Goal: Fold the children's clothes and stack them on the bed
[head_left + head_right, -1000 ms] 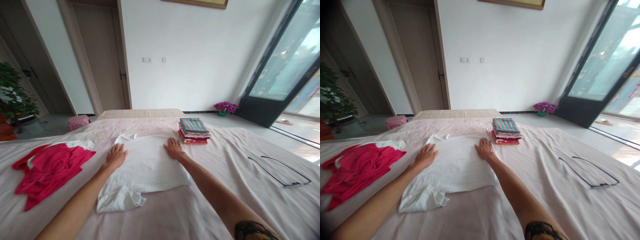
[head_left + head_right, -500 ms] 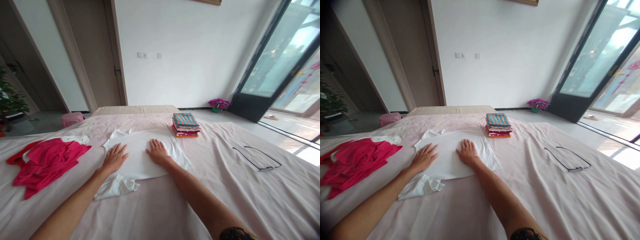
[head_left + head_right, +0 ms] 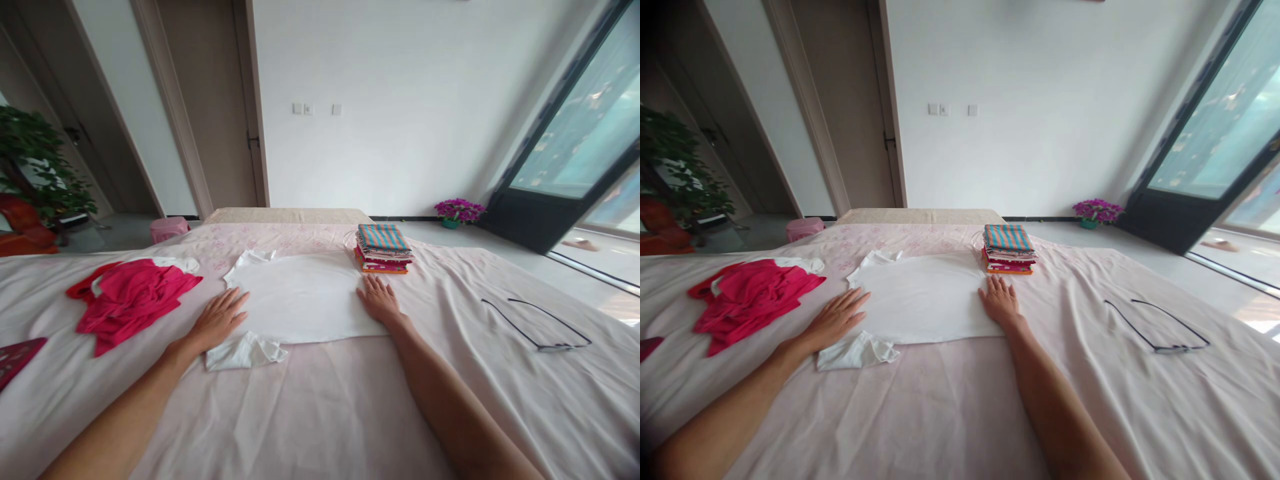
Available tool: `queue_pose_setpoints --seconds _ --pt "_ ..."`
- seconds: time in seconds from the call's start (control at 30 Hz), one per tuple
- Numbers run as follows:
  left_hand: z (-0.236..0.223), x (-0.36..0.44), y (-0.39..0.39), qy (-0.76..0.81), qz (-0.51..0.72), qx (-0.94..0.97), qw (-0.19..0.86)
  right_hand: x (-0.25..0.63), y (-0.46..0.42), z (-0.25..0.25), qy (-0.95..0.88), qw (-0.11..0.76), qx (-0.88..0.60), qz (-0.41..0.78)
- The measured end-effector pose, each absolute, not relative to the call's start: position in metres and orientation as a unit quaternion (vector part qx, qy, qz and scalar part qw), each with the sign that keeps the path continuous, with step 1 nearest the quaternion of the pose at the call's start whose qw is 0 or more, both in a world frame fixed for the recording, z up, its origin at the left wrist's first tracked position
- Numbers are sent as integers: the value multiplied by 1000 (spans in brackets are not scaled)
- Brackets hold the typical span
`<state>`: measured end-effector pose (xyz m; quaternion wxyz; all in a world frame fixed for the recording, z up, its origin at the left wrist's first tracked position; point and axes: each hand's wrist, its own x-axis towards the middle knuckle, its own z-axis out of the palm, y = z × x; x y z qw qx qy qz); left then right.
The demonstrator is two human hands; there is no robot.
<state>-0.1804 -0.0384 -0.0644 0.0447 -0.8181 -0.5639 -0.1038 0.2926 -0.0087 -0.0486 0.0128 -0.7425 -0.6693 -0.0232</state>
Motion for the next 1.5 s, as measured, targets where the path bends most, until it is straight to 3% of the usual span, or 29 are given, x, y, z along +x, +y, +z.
queue_pose_setpoints --seconds 0.2,0.4,0.67,0.93,1.1,1.23,1.5 --pt "-67 -201 -55 -570 -132 -810 48 310 -11 -49 -659 11 -752 -14" --pt "-48 -187 -66 -553 -236 -798 44 283 -20 -34 -634 30 -773 -11" --pt "-52 -166 -81 -475 -115 -873 15 227 -49 -34 -806 32 -591 7" --pt "-48 -188 -88 -487 -72 -871 1 268 -41 -38 -750 3 -661 -14" --pt "-46 -201 -98 -489 -112 -864 -39 281 -41 -41 -737 9 -675 -16" --pt "-34 -191 -104 -488 -183 -852 -41 283 -43 -42 -738 29 -674 -12" --pt "-16 -164 -122 -509 -187 -835 -97 293 -48 -34 -754 153 -639 -12"
